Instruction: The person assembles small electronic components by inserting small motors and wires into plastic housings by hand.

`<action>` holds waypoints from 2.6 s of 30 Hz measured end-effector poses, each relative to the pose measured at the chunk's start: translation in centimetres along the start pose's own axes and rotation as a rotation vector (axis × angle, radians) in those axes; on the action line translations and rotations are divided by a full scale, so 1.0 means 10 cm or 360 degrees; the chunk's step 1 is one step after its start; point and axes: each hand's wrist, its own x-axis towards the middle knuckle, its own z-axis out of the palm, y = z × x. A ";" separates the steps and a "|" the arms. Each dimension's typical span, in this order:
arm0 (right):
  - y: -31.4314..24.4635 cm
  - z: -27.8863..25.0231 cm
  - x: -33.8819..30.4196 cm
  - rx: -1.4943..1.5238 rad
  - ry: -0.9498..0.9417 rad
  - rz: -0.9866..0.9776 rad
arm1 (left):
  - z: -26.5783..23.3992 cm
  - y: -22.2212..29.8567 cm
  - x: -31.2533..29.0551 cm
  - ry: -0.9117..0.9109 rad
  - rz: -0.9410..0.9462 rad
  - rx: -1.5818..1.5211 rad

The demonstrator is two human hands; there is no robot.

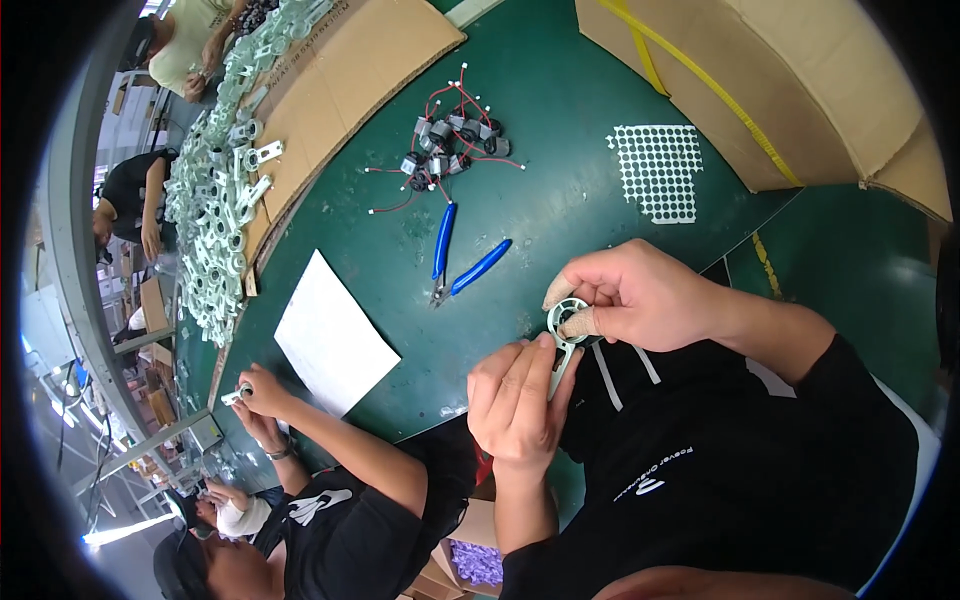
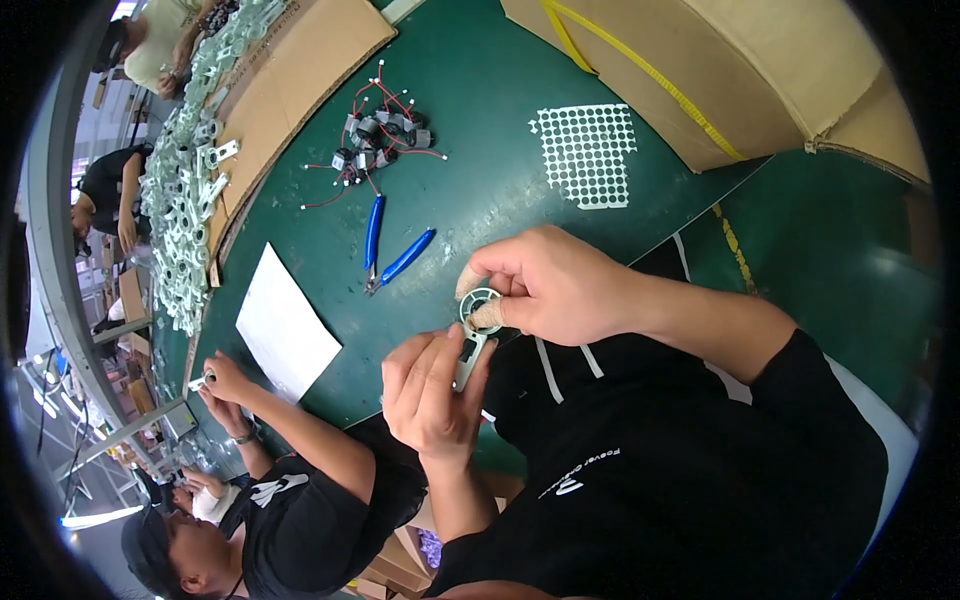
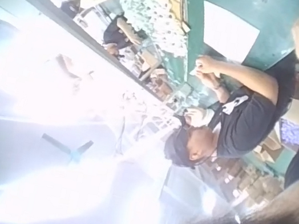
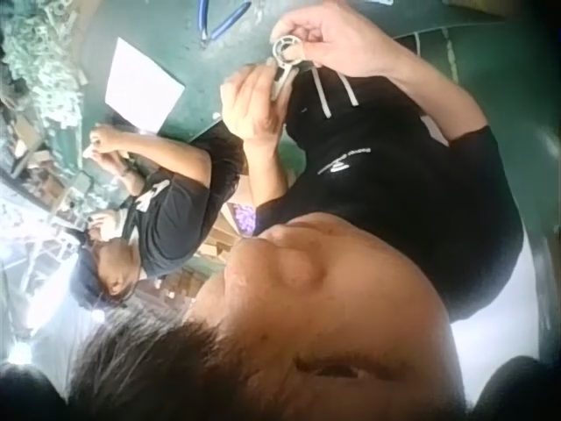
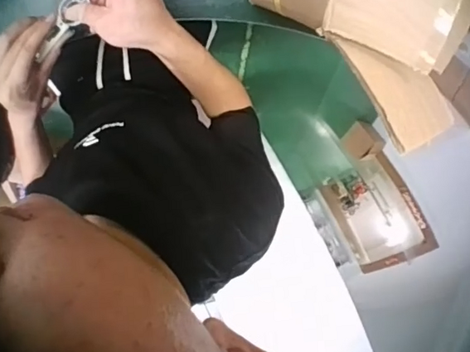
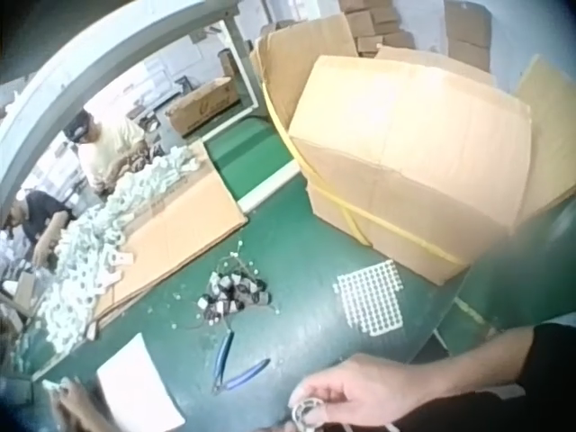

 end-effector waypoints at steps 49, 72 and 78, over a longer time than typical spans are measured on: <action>-0.12 -0.27 -0.15 -0.0348 0.0408 -0.0302 | -0.52 -0.36 1.13 -0.0200 -0.0253 -0.0090; -0.04 -0.08 0.08 -0.0393 0.0255 -0.0968 | -0.39 0.02 0.84 -0.0356 -0.0276 -0.0227; -0.03 -0.11 0.06 -0.0439 0.0280 -0.0964 | -0.36 -0.01 0.83 -0.0375 -0.0260 -0.0058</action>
